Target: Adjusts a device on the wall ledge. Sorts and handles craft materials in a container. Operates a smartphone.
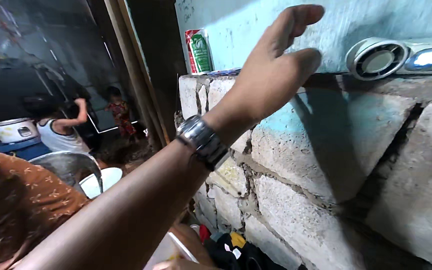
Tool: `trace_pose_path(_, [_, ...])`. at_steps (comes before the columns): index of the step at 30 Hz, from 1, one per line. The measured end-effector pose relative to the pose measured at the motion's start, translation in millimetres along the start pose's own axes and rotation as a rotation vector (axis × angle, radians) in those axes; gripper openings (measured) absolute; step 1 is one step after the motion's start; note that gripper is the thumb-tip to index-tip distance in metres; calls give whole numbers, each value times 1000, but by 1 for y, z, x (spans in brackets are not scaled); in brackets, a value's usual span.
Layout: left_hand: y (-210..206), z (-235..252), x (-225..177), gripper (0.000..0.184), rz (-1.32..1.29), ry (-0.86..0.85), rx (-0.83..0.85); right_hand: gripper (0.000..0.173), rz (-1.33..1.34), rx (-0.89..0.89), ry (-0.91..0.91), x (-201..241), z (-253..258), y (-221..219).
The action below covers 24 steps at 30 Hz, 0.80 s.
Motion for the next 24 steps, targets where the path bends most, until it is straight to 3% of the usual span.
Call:
trace_pose_path(4, [41, -65, 6, 43, 276, 47, -105, 21, 70, 108, 73, 5, -4, -4])
trace_pose_path(8, [80, -171, 15, 32, 486, 102, -101, 19, 74, 200, 122, 24, 0, 3])
trace_pose_path(12, [122, -269, 4, 20, 653, 189, -190, 25, 3, 326, 60, 34, 20, 14])
trace_pose_path(18, [170, -410, -31, 25, 804, 513, -605, 31, -139, 502, 82, 45, 59, 0])
trace_pose_path(22, [169, -491, -43, 25, 797, 783, -879, 26, -228, 614, 139, 55, 78, -30])
trace_pose_path(24, [163, -522, -42, 24, 783, 884, -962, 25, -247, 708, 68, 59, 83, -53])
Point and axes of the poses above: each hand's wrist, its own z-axis towards the middle knuckle, its own y-axis out of the back of the hand, x = y × z, the point moved 5 cm from there along z, towards the middle knuckle, and after that the axes turned 3 degrees about -x, right-handed, at the moved point
